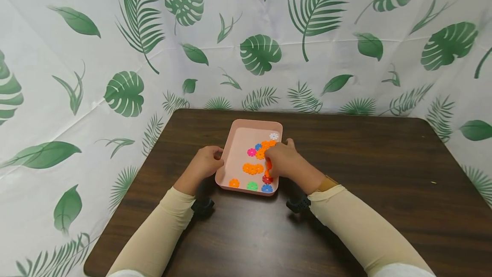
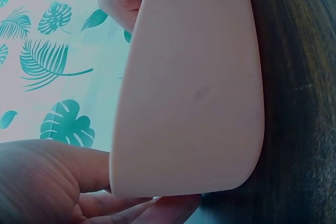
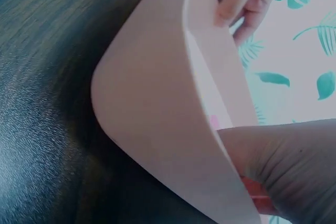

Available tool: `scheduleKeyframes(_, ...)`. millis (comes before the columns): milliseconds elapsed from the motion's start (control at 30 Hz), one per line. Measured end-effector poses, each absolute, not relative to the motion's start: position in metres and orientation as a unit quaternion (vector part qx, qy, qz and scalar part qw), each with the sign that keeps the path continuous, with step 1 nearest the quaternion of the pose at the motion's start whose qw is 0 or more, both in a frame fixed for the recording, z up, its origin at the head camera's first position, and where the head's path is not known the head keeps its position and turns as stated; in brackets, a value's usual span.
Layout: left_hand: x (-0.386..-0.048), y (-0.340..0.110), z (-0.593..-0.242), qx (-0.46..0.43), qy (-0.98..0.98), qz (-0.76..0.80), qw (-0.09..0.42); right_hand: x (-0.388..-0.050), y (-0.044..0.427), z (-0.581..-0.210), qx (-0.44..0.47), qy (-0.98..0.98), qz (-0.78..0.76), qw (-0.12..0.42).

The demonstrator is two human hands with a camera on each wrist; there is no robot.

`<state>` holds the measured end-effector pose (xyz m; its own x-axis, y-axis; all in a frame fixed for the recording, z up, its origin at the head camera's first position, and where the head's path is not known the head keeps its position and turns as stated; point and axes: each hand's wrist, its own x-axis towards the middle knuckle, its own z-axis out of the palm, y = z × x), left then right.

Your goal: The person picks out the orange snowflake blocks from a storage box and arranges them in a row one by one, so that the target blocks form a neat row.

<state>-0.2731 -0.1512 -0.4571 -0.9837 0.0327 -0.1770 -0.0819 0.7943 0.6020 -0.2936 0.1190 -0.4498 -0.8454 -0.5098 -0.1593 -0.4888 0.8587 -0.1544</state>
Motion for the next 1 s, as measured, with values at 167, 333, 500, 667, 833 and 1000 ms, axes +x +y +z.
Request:
scheduleKeyframes(167,-0.272,-0.151,-0.458,-0.019,0.942,0.322,0.088,-0.291,0.124,-0.441,-0.259,0.959,-0.074,0.081)
scheduleKeyframes(333,-0.272,-0.152,-0.458,-0.018,0.942,0.325,0.085,-0.286,0.133,-0.425,-0.264,0.958,-0.104,0.052)
scheduleKeyframes(500,-0.271,-0.152,-0.457,-0.018,0.941,0.329,0.084,-0.283,0.153,-0.411,-0.256,0.954,-0.148,0.043)
scheduleKeyframes(667,-0.272,-0.152,-0.458,-0.019,0.941,0.328,0.085,-0.278,0.184,-0.402,-0.216,0.958,-0.182,0.045)
scheduleKeyframes(833,-0.274,-0.154,-0.459,-0.017,0.942,0.326,0.081,-0.272,0.226,-0.402,-0.208,0.958,-0.196,0.039)
scheduleKeyframes(1000,-0.275,-0.156,-0.461,-0.018,0.944,0.322,0.069,-0.270,0.262,-0.417,-0.199,0.962,-0.181,0.041)
